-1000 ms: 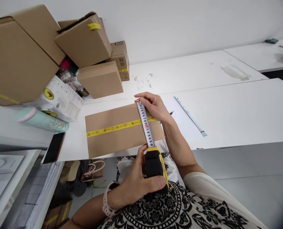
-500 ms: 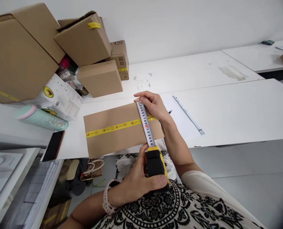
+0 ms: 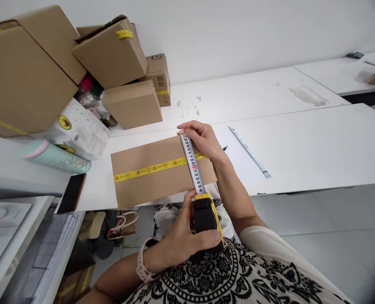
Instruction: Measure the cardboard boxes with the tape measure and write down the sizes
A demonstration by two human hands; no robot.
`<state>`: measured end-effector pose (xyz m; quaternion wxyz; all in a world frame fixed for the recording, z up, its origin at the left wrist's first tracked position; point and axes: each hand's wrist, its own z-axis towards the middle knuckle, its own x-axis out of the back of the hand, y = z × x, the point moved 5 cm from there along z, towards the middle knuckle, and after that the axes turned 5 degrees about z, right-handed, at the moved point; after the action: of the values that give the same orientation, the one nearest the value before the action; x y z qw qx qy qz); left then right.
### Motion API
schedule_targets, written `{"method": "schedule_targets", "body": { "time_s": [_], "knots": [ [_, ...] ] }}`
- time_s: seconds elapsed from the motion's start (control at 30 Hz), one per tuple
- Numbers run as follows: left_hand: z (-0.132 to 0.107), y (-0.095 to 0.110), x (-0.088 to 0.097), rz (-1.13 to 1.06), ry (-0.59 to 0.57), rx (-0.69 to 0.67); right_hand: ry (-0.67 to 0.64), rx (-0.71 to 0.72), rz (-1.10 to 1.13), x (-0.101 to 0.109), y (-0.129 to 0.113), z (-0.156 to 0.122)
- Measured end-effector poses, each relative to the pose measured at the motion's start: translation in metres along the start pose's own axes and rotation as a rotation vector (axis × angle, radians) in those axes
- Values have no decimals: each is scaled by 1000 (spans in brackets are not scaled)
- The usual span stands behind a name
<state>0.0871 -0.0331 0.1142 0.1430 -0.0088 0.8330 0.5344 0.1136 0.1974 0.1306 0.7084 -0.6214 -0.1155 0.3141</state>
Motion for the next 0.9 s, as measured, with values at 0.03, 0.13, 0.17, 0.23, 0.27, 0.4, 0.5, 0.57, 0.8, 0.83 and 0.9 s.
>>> {"method": "schedule_targets", "body": {
  "time_s": [0.03,0.13,0.17,0.23,0.27,0.4,0.5,0.57,0.8,0.83,0.9],
  "knots": [
    [0,0,0,-10,2,-1,2,-3,-1,0,0,0],
    [1,0,1,-61,9,-22,11,-16,-7,1,2,3],
    [2,1,1,-78,13,-32,13,-19,-11,1,4,5],
    [5,4,5,-114,40,-48,12,-15,-27,3,7,11],
    [7,6,7,-135,56,-57,9,-4,-41,3,10,15],
    [20,17,20,-193,128,-113,18,51,-146,9,21,40],
    [25,22,33,-135,211,-139,66,3,-205,17,31,55],
    [21,25,44,-63,254,-162,79,-50,-218,20,36,60],
    [-35,91,106,745,650,-416,81,-63,-308,20,33,57],
    [-41,105,112,979,728,-447,84,-62,-315,20,32,56],
    [-43,126,121,1395,816,-449,89,-72,-313,19,31,56]
  ]
}}
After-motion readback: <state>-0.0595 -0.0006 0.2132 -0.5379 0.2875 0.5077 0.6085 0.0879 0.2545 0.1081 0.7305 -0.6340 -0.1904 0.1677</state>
